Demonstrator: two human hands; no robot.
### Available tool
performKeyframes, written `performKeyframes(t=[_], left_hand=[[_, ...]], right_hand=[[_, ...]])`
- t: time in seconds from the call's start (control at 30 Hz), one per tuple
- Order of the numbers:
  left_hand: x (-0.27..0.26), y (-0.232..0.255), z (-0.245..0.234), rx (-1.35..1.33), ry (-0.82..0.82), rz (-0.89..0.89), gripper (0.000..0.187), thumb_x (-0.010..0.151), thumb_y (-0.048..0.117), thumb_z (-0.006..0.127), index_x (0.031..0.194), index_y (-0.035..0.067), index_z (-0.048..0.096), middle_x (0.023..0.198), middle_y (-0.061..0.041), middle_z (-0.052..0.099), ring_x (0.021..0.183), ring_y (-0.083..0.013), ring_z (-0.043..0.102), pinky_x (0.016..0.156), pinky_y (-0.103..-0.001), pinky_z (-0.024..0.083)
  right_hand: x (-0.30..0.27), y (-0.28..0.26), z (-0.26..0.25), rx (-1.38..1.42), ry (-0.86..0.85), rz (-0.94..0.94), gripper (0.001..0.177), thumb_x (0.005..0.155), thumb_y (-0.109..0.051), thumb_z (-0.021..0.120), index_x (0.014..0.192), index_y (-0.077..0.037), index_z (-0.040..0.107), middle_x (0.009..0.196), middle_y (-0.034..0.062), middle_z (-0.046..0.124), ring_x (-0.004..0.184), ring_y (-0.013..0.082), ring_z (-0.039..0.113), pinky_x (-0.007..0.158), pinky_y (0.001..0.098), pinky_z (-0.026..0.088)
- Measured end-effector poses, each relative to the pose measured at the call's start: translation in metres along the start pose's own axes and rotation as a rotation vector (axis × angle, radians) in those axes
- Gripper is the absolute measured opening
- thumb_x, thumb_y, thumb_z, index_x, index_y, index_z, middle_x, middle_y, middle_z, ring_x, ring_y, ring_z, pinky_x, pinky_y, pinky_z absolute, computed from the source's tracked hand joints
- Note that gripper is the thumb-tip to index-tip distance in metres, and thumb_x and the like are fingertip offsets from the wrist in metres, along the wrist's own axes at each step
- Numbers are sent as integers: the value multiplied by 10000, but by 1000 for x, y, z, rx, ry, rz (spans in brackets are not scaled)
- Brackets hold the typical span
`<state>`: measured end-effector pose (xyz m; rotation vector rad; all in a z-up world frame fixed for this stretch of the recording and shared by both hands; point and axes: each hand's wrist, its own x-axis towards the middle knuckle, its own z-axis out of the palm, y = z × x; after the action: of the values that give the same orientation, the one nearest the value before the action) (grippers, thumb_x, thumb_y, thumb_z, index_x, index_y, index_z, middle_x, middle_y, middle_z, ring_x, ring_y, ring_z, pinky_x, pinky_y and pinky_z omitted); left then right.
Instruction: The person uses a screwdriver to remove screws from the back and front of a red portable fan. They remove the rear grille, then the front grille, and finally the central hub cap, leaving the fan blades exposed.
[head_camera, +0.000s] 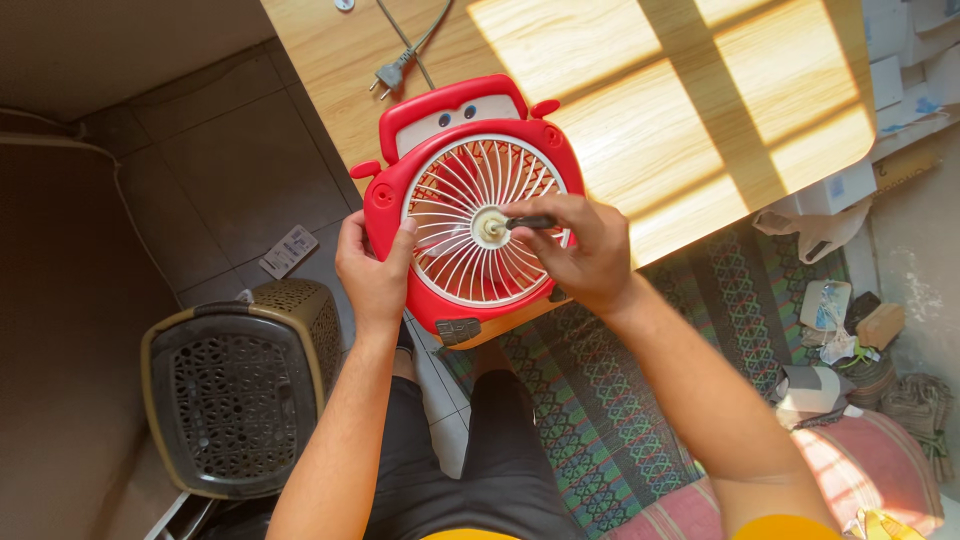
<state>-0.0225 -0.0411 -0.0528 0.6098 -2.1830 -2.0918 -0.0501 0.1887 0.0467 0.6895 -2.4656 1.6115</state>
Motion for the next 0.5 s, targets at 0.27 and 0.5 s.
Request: performKeyframes(t=[0.27,0.5], left_hand=[[0,1,0,-3,6,-15,371,900,219,804,1145,6,625,1022,-65,737,893,-103,687,800,-272,576],[-1,2,0,21,-6,3,388,908,253,804,1152,6,632,1037,-68,728,918,-110,674,831,-283,567]], right_hand=[[-15,-9,9,-197,160,2,310,932,56,779,1210,-2,654,1073,161,708,924,214,745,784,312,624],[-13,-12,6,-259,120,-22,300,925,31,797,1187,7,652,1062,156,716,882,222,737,721,312,602]])
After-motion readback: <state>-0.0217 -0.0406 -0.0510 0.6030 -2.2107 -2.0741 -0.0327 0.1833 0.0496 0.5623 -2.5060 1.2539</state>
